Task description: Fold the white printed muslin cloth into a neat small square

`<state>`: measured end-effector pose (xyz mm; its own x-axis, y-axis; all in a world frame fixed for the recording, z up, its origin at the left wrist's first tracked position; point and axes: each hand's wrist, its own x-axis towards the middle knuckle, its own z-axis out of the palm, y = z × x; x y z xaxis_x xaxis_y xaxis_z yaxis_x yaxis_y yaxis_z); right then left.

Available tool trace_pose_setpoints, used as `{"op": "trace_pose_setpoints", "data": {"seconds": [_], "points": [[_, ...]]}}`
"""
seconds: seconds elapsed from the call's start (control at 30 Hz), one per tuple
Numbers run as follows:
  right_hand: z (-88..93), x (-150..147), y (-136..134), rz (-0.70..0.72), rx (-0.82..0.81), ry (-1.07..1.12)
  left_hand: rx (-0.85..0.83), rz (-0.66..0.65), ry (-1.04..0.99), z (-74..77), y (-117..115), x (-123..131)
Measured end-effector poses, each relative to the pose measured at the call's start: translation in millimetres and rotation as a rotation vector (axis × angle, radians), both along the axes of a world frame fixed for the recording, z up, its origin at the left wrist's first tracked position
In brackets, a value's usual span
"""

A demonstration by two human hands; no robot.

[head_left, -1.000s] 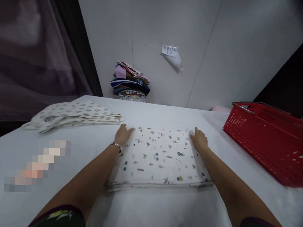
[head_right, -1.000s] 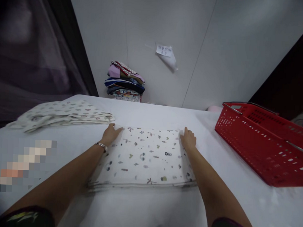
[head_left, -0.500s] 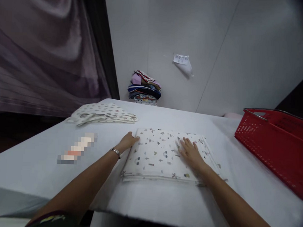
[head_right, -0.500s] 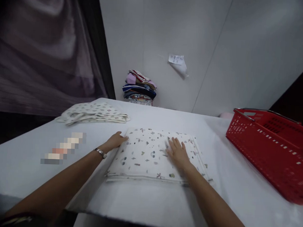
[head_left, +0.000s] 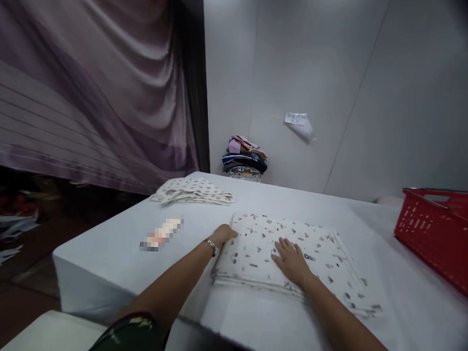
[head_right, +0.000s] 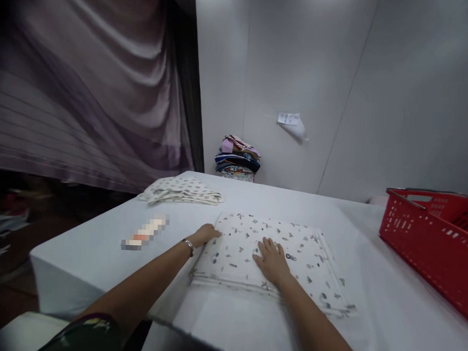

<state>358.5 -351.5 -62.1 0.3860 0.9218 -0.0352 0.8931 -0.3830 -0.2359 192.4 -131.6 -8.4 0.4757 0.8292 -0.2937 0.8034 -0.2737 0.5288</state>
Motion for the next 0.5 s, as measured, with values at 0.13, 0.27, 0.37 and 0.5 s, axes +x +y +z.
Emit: {"op": "trace_pose_setpoints", "data": {"seconds": [0.13, 0.27, 0.37, 0.5], "points": [[-2.0, 2.5, 1.2, -0.041, 0.243, 0.243, -0.07, -0.025, -0.103, 27.8, -11.9, 4.1], [21.0, 1.4, 5.4, -0.178, 0.637, 0.952, -0.131, -0.21, -0.239, 73.4, -30.7, 37.1], [38.8, 10.7, 5.4, -0.286, 0.848, 1.486, -0.174, -0.374, -0.339, 103.4, -62.3, 90.1], [46.2, 39.7, -20.6, -0.3, 1.034, 1.691, -0.243, -0.51, -0.459, 109.5, -131.1, 167.7]]}}
